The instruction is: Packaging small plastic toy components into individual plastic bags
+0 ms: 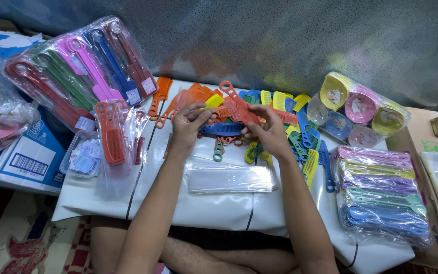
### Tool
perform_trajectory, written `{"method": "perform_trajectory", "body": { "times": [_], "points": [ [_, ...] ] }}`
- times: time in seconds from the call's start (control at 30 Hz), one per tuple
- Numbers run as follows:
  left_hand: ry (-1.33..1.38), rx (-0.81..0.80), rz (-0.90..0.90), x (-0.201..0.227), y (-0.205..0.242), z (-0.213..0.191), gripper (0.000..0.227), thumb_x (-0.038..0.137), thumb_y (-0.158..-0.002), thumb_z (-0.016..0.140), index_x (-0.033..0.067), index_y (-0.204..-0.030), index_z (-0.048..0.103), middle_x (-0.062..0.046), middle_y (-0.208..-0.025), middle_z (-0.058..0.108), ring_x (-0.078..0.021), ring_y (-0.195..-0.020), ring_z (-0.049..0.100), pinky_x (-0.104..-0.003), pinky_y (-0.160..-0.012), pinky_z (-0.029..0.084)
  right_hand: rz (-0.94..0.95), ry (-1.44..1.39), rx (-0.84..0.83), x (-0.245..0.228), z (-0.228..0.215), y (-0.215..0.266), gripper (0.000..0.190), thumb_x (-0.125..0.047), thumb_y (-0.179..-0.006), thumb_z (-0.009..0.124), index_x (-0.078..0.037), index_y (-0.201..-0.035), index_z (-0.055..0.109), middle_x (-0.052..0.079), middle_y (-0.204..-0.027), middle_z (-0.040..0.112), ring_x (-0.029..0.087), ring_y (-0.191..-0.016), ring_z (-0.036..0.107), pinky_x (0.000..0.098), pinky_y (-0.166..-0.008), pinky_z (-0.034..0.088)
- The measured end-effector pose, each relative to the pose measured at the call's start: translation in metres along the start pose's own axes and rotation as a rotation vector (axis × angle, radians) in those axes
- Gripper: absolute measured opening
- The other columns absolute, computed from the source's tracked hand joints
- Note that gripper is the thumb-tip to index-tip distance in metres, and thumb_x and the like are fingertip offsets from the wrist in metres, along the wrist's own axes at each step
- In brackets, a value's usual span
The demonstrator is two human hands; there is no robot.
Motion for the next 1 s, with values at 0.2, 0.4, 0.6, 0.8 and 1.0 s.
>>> {"method": "perform_trajectory", "body": {
  "times": [0.2,0.4,0.6,0.8,1.0],
  "points": [
    [-0.078,0.044,0.026,0.007,0.003,0.0,0.028,0.005,-0.087,0.083,-0.0053,-0.108,0.068,-0.024,-0.091,0.077,-0.0288,-0.082,0.079,-0.032,-0.076,0.068,0.057,0.026,0.059,0.023,-0.014,-0.016,0.041,0.004,-0.091,0.058,0.004,-0.132,0.057,0.019,-0.105,0.063,0.021,-0.076,0.073,0.0315,-0.066,0.067],
    [-0.11,0.057,0.062,0.008,0.002,-0.003,0.028,0.013,-0.09,0.082,-0.0021,-0.107,0.066,-0.022,-0.093,0.076,-0.0278,-0.085,0.078,-0.032,-0.079,0.067,-0.094,0.279,0.185,0.023,-0.023,0.0,0.028,0.004,-0.088,0.06,-0.001,-0.113,0.074,0.017,-0.076,0.071,0.021,-0.065,0.073,0.0319,-0.057,0.062],
    [-0.139,0.075,0.054,0.004,0.006,-0.004,0.029,0.014,-0.089,0.084,-0.0015,-0.107,0.066,-0.018,-0.093,0.078,-0.0229,-0.085,0.078,-0.031,-0.081,0.066,-0.214,0.406,0.199,0.012,-0.018,0.005,0.026,0.0,-0.088,0.065,-0.002,-0.112,0.074,0.019,-0.084,0.072,0.028,-0.074,0.075,0.0391,-0.065,0.062],
    [-0.204,0.074,0.059,-0.007,0.001,-0.018,0.034,0.02,-0.088,0.086,-0.0001,-0.108,0.068,-0.016,-0.09,0.077,-0.0215,-0.081,0.077,-0.032,-0.081,0.067,-0.276,0.515,0.194,-0.005,-0.004,0.009,0.024,-0.006,-0.092,0.066,-0.009,-0.114,0.077,0.014,-0.085,0.072,0.03,-0.078,0.072,0.0372,-0.066,0.057],
    [-0.177,0.039,0.062,-0.007,0.005,-0.012,0.032,0.014,-0.088,0.085,-0.0007,-0.11,0.068,-0.017,-0.095,0.078,-0.0205,-0.082,0.077,-0.03,-0.08,0.067,-0.304,0.48,0.193,-0.009,-0.001,0.012,0.024,-0.008,-0.095,0.066,-0.009,-0.118,0.075,0.017,-0.086,0.069,0.03,-0.07,0.068,0.0377,-0.057,0.054]
  ]
}}
Point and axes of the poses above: each hand's wrist, its own y-axis away from the middle knuckle, its own z-axis out of the palm, x = y × z, the point moved 8 cm from there along -y, towards the middle knuckle
